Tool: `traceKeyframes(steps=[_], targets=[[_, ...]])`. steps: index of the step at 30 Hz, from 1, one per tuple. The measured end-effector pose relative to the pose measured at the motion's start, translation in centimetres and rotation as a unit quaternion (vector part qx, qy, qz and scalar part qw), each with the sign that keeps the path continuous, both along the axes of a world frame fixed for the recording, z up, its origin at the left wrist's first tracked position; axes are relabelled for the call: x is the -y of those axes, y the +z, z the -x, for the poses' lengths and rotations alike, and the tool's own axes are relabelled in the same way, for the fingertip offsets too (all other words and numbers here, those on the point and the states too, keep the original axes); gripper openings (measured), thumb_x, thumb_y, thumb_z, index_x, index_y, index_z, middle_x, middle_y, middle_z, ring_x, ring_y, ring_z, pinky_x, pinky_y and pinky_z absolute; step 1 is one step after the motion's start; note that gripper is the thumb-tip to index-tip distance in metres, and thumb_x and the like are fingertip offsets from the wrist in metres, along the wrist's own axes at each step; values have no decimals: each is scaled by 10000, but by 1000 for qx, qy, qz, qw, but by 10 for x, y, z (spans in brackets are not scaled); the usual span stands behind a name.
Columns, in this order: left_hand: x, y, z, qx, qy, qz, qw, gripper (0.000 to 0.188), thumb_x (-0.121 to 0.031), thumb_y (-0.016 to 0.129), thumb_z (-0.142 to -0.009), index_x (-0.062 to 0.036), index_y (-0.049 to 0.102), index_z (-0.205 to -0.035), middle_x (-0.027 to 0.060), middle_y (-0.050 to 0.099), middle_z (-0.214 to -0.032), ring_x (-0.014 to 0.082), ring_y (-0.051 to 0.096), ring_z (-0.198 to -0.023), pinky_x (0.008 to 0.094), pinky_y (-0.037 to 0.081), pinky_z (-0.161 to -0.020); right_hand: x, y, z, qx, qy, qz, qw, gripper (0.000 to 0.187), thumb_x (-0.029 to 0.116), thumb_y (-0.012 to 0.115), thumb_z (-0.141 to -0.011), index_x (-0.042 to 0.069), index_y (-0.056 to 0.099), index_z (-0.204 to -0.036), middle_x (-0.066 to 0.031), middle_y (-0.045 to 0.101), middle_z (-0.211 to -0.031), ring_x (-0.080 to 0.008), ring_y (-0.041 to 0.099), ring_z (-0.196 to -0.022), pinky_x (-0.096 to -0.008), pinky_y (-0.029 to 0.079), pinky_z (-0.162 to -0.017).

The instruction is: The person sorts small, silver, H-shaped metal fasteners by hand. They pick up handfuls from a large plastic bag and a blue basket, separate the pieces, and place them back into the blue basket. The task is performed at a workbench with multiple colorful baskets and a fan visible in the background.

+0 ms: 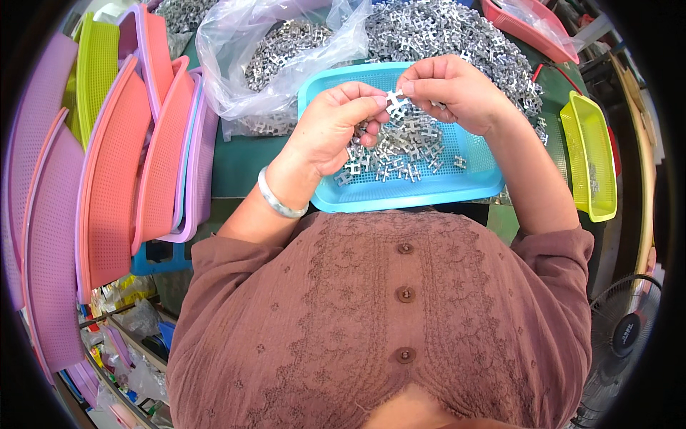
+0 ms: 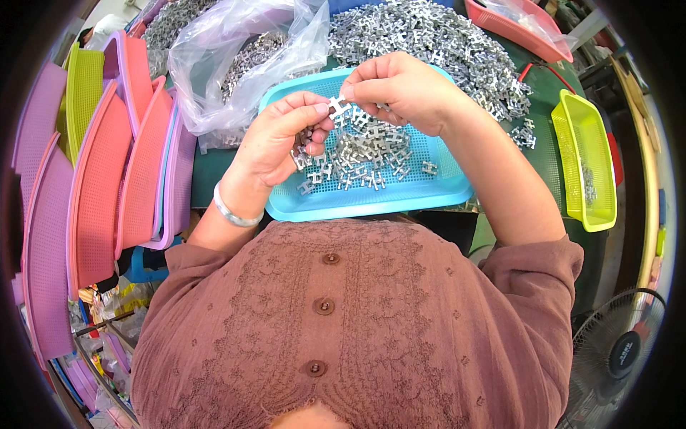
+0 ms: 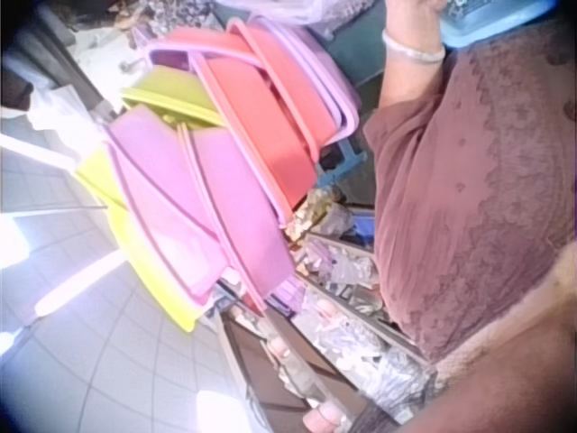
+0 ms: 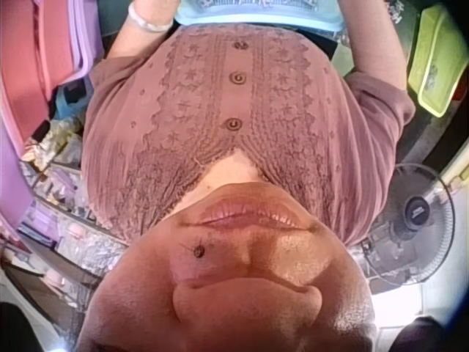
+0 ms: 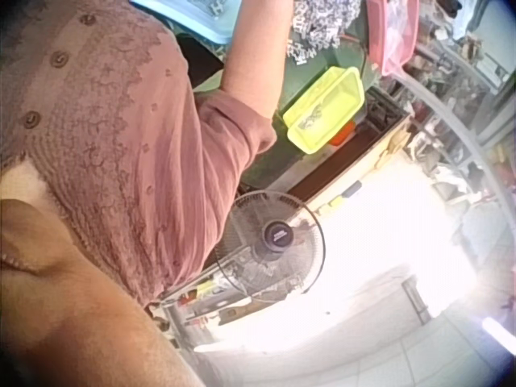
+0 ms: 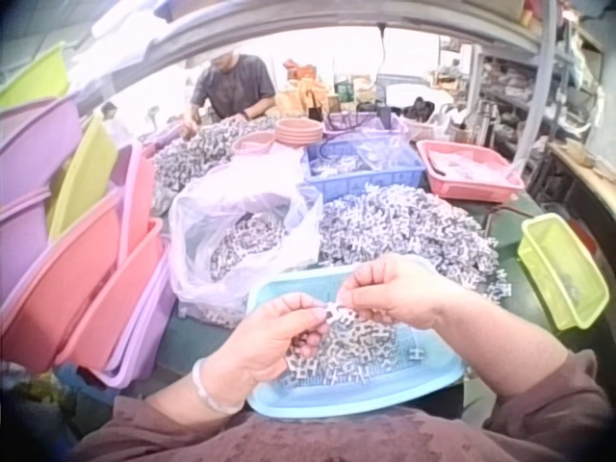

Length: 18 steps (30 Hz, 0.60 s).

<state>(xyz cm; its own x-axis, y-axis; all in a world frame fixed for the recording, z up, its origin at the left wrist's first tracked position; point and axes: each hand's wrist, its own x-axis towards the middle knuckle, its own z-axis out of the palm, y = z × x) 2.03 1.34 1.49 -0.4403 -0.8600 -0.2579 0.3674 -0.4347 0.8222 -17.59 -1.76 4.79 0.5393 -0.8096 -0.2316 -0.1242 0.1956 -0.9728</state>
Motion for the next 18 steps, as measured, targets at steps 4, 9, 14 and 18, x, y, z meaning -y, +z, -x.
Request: traceKeyframes(steps=[4,9,14,18], targets=[[0,0,1,1,11,9,1000,59,-88,562,-830,-33,563,-853,39,568,-709,75,503,-573,189,398,-469,0,-7,3,6,-9,4,1000,134,164,610,-772,32,610,-800,20,514,-564,-12,361,-405,-163,238,-367],[0,1,1,30,15,43,999,59,-96,578,-821,-41,570,-841,22,560,-708,67,488,-579,185,388,-477,-4,-7,3,12,-11,10,1000,130,175,613,-778,45,618,-786,21,518,-563,-10,360,-405,-161,246,-372],[0,2,1,41,22,72,996,73,-110,599,-811,-47,576,-841,14,562,-717,63,481,-587,182,377,-484,-4,-7,3,24,-9,23,999,135,184,617,-780,49,623,-782,25,514,-553,-10,363,-408,-164,254,-377],[-1,3,2,53,22,81,995,80,-116,608,-807,-51,579,-843,11,564,-721,63,481,-586,182,378,-486,-4,-9,5,23,0,19,1000,136,151,602,-795,31,606,-859,42,484,-566,-12,376,-451,-157,249,-382]])
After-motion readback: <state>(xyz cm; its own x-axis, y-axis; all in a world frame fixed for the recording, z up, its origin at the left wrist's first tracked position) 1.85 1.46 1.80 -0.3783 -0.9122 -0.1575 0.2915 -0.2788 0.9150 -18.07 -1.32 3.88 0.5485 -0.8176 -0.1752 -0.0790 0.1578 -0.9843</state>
